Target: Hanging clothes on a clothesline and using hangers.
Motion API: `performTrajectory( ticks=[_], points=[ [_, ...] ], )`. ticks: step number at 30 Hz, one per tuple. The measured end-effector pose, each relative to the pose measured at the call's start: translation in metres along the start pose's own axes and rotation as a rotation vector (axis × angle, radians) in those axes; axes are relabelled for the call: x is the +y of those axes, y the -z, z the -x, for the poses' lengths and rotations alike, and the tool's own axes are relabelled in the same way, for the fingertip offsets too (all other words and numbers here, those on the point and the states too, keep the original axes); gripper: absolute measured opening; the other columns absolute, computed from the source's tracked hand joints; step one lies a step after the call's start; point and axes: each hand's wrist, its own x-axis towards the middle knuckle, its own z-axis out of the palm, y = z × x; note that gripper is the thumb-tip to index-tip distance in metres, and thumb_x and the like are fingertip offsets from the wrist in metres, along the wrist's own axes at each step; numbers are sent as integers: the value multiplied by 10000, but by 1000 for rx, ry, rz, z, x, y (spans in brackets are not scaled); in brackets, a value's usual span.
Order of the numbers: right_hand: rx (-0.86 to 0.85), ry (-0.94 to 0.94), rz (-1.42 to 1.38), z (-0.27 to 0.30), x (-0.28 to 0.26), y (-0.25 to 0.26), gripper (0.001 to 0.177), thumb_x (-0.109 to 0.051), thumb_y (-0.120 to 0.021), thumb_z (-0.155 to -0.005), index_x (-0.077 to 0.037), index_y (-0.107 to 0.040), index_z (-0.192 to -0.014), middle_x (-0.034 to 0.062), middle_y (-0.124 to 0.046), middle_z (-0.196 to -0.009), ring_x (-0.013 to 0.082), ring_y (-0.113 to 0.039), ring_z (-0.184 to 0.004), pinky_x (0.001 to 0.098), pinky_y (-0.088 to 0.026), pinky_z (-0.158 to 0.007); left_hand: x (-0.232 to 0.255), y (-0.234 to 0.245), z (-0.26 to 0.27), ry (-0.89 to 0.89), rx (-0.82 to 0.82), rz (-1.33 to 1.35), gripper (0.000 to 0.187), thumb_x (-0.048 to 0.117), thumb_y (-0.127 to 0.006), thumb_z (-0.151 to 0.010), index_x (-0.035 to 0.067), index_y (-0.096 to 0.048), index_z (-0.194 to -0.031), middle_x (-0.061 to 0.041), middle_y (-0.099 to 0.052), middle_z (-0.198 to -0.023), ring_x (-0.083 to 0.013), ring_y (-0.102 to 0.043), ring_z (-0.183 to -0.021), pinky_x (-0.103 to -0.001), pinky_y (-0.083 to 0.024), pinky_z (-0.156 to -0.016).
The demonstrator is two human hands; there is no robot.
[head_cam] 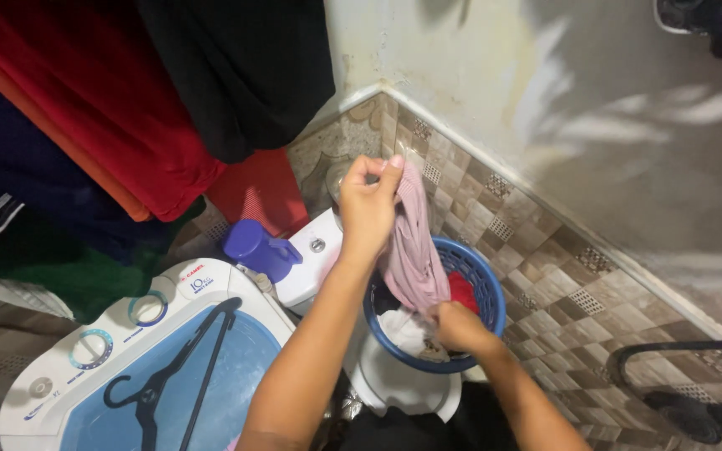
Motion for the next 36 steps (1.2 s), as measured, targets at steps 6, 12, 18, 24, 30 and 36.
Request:
performTrajectory(
  ticks=[6, 12, 18, 24, 30, 36],
  points=[
    [776, 135, -408, -39, -25, 5, 389, -126, -802, -820, -39, -601, -1141, 125, -622, -998, 248, -664, -818, 357, -565, -657, -12, -9, 28, -14, -78, -38, 221, 118, -743, -971, 61, -561, -861, -21, -638, -986, -47, -573, -765, -202, -458, -603],
    [621, 44, -431, -87, -3, -19, 919, -162, -907, -690, -25, -453, -1478, 296, -563, -1254, 425, -552, -978, 464, -480, -822, 12, -8, 27, -16, -120, -122, 232, 139, -747, -947, 62, -567, -822, -16, -635, -964, -69, -591, -786, -219, -484, -650],
    [290, -360, -680, -90, 43, -22, 872, -174, -882, -741, 16, -395, -1438, 287, -521, -1328, 432, -572, -1164, 471, -526, -926, 9, 29, 29, 46, -62, -163, 262, 127, -748, -950, 46, -554, -793, -10, -606, -906, -86, -534, -716, -241, -438, -620],
    [321, -178, -1383, -91, 95, -34, 514, 153, -573, -842, 61, -592, -1346, 188, -664, -1160, 256, -642, -899, 342, -517, -731, -12, 67, 26, 160, 10, -546, 281, 236, -753, -955, 31, -598, -842, -138, -690, -890, -155, -611, -772, -297, -500, -713],
    [325, 69, -1613, -34, -58, 83, 762, 241, -439, -558, 9, -545, -1276, 133, -684, -1162, 227, -715, -1027, 316, -573, -867, -42, 92, 38, 478, -316, -1448, 532, 430, -771, -883, 94, -619, -1267, -224, -603, -1286, -398, -611, -1114, -483, -492, -941],
    [9, 394, -1806, -42, -16, 69, 722, 129, -556, -694, 132, -503, -1415, 223, -652, -1222, 317, -671, -1081, 395, -535, -960, -89, 69, 79, 290, -604, -878, 721, 302, -763, -803, 114, -498, -1447, -216, -582, -1267, -351, -639, -1163, -402, -511, -975]
  ],
)
